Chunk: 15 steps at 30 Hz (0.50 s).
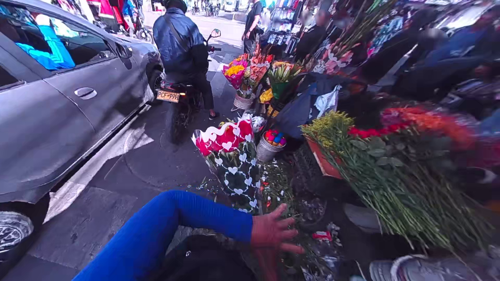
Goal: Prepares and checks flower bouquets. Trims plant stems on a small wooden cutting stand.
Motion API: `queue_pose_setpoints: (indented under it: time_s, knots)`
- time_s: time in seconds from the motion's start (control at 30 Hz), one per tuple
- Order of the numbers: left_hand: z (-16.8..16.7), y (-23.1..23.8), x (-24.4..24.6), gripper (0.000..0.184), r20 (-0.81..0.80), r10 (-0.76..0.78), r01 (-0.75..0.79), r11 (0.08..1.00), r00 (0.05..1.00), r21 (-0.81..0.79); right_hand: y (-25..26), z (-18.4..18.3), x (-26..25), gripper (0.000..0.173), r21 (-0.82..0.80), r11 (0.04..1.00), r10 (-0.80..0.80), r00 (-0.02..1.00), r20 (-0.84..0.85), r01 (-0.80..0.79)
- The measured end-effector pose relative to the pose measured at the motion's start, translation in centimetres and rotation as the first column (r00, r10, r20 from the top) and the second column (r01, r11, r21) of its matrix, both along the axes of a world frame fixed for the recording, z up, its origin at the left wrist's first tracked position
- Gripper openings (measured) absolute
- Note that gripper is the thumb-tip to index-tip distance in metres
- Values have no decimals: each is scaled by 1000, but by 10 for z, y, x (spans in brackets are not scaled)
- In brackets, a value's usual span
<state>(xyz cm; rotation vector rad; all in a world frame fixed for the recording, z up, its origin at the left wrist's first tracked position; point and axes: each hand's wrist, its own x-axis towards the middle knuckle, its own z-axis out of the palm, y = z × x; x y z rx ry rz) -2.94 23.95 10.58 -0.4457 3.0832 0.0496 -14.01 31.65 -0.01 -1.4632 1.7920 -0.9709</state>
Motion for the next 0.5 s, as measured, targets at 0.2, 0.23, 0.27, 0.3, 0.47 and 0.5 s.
queue_pose_setpoints:
  time_s: [0.2,0.23,0.27,0.3,0.47,0.5]
  knots:
    - [96,38,77,80,-987,-161,-278,949,-16,-150,-5,-38,-30,32,-316,908,-174,935,308,273]
    - [98,25,82,92,-992,-58,-232,972,-112,-31,-17,-75,-43,33,-375,877,-160,918,364,301]
    - [93,11,81,99,-988,85,-88,991,-127,96,-23,-84,-56,42,-287,909,-161,890,427,303]
    - [83,-3,71,104,-967,236,86,970,-101,228,-27,-78,-65,56,-169,939,-182,850,494,299]
    - [48,-12,-21,114,-787,587,532,613,188,584,-27,-124,-108,68,48,972,-229,882,411,230]
    - [46,-1,-34,111,-792,563,575,575,238,582,-18,-113,-102,65,97,956,-293,896,333,277]
